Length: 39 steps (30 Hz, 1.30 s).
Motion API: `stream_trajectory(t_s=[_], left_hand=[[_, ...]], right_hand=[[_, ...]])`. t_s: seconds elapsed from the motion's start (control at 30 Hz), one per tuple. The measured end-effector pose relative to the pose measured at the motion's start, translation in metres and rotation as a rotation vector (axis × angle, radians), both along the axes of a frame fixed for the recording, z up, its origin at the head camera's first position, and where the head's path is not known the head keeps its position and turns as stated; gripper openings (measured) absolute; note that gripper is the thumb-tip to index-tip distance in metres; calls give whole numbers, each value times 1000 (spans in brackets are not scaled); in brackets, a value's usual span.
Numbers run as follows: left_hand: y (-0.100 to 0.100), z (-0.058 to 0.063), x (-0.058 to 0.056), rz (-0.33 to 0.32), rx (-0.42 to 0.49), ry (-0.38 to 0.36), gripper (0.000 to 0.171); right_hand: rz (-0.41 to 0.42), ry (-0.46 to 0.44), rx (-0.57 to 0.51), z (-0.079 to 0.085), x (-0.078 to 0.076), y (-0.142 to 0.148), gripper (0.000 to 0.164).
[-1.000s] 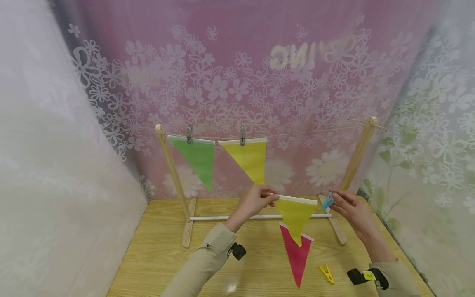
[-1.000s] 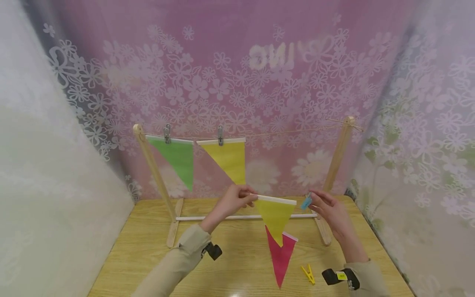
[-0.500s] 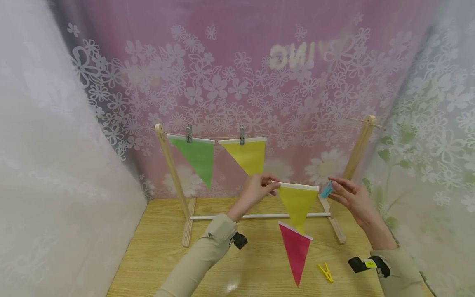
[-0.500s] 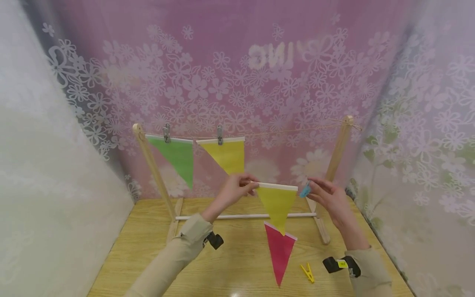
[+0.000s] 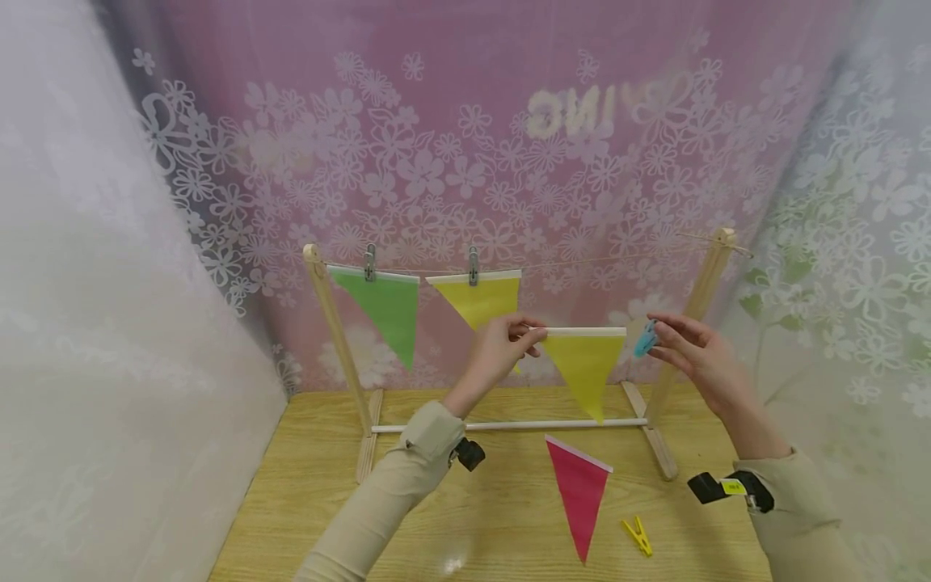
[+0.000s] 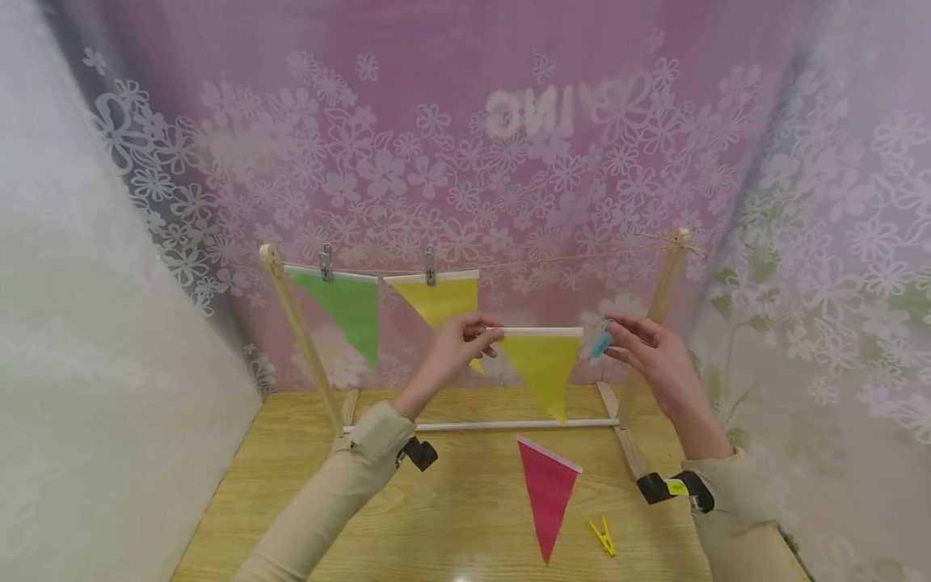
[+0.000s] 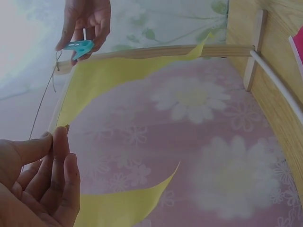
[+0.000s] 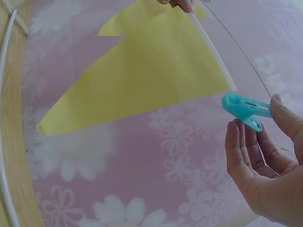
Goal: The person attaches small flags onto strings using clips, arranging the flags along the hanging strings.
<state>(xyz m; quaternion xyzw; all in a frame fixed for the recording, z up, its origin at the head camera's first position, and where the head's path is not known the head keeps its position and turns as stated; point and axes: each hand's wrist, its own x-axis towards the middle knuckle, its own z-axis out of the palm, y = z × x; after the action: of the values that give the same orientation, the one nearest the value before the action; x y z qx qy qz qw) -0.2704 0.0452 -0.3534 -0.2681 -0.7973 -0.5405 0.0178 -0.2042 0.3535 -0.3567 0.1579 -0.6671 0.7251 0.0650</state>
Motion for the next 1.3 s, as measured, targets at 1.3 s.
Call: stream_trajectory(t_s=[1.3], left_hand=[[8,46,-25,138,106,165,21]], right_hand=[[-237,124,398,124,-66,-42,29]])
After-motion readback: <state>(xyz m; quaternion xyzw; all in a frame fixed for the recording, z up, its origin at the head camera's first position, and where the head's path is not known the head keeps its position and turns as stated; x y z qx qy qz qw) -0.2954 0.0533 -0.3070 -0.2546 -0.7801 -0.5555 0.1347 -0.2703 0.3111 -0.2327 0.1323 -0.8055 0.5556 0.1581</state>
